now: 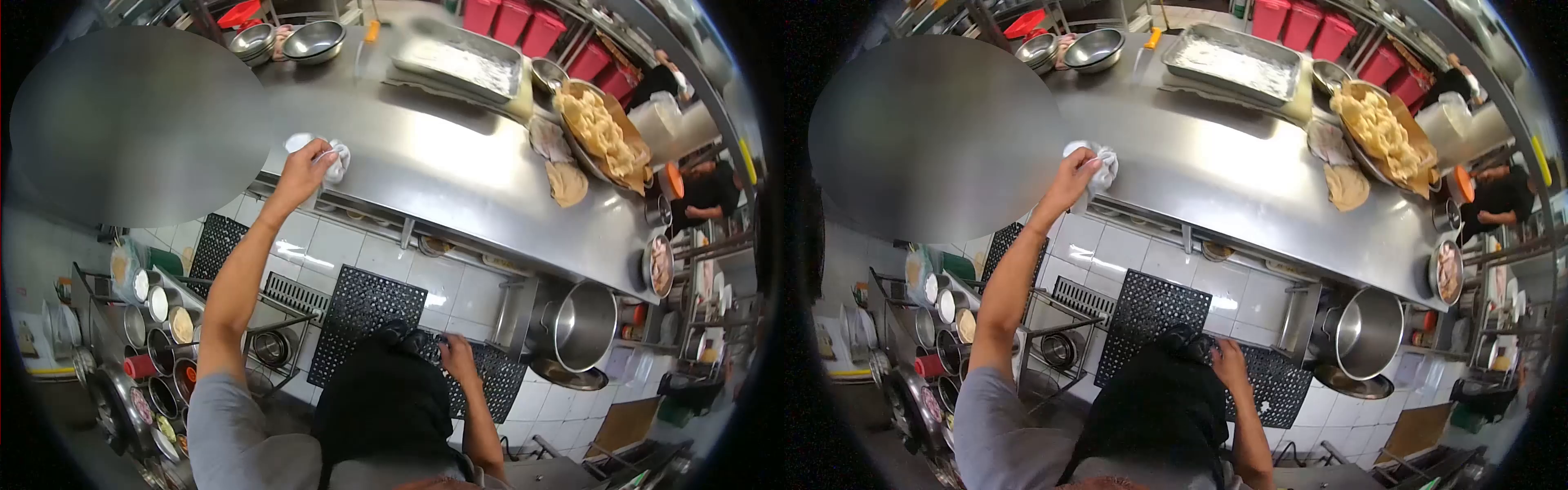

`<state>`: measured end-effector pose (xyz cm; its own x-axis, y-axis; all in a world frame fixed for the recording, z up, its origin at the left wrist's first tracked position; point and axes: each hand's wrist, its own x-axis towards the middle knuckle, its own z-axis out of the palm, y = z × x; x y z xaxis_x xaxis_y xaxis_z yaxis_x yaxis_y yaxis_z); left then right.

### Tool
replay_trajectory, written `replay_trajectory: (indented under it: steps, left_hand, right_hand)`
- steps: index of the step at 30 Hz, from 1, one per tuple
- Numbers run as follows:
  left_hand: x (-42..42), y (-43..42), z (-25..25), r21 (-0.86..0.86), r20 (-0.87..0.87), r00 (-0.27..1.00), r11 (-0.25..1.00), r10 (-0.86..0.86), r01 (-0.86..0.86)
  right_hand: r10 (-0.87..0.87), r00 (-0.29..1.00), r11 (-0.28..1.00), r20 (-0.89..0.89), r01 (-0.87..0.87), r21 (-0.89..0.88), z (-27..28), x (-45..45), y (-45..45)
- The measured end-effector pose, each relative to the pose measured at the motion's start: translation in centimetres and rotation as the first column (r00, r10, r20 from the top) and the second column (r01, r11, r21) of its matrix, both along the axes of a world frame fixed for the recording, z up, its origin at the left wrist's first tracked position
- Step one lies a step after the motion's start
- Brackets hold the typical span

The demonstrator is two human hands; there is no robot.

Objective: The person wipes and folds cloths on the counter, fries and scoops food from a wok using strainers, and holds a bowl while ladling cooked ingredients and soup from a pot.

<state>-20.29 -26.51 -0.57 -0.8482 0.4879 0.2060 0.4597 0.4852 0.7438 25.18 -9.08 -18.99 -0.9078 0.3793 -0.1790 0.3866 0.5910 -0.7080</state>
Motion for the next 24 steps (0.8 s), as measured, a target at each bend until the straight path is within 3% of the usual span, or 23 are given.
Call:
replay_trajectory:
  steps: [2,4,6,9,11,13,14,15,17,19,21,23,24]
  left_hand:
    - [3.1,0.4,2.1,0.124,0.150,0.967,0.975,-0.204,0.187]
    - [7.1,1.1,3.7,0.143,0.200,0.950,0.966,-0.241,0.215]
    - [11.0,1.6,5.0,0.159,0.248,0.907,0.938,-0.340,0.308]
    - [16.3,1.9,6.8,0.158,0.401,0.774,0.869,-0.490,0.469]
    - [18.1,1.9,7.5,0.166,0.407,0.721,0.821,-0.561,0.546]
    - [18.6,1.7,7.8,0.178,0.432,0.661,0.776,-0.614,0.605]
    - [18.5,1.5,7.9,0.192,0.421,0.697,0.808,-0.581,0.557]
    - [18.3,1.3,7.8,0.207,0.412,0.729,0.835,-0.547,0.509]
    - [17.3,0.9,6.9,0.253,0.392,0.731,0.829,-0.559,0.498]
    - [16.3,0.5,6.7,0.286,0.406,0.706,0.815,-0.580,0.505]
    - [15.0,0.2,7.8,0.294,0.398,0.655,0.766,-0.642,0.572]
    - [13.3,0.0,7.3,0.338,0.268,0.715,0.758,-0.646,0.558]
    - [12.0,-0.1,7.6,0.338,0.292,0.710,0.763,-0.641,0.550]
  right_hand:
    - [-0.067,0.996,0.958,-0.052,0.049,-0.281,6.1,-5.0,-1.1]
    - [-0.017,0.991,0.927,-0.134,-0.034,-0.374,7.4,-7.6,-1.5]
    - [-0.225,0.957,0.713,-0.186,0.031,-0.700,8.5,-9.7,-2.7]
    - [-0.367,0.866,0.747,-0.339,0.057,-0.663,11.5,-11.2,-3.4]
    - [-0.413,0.825,0.694,-0.386,0.010,-0.720,11.3,-11.3,-3.0]
    - [-0.090,0.961,0.752,-0.262,-0.106,-0.650,11.1,-10.5,-1.6]
    - [-0.154,0.984,0.451,-0.095,-0.015,-0.892,14.1,-10.8,-1.6]
    - [-0.152,0.985,0.447,-0.080,-0.004,-0.894,14.5,-10.6,-1.6]
    - [-0.054,0.966,0.788,-0.253,-0.114,-0.605,15.0,-10.7,-0.9]
    - [-0.029,0.970,0.854,-0.243,-0.103,-0.510,16.1,-11.2,-0.3]
    - [-0.001,0.949,0.975,-0.315,-0.070,-0.212,16.5,-11.7,-0.3]
    - [-0.098,0.957,0.982,-0.274,0.048,-0.183,16.3,-11.8,0.0]
    - [-0.068,0.981,0.998,-0.183,0.067,-0.014,15.9,-11.6,0.4]
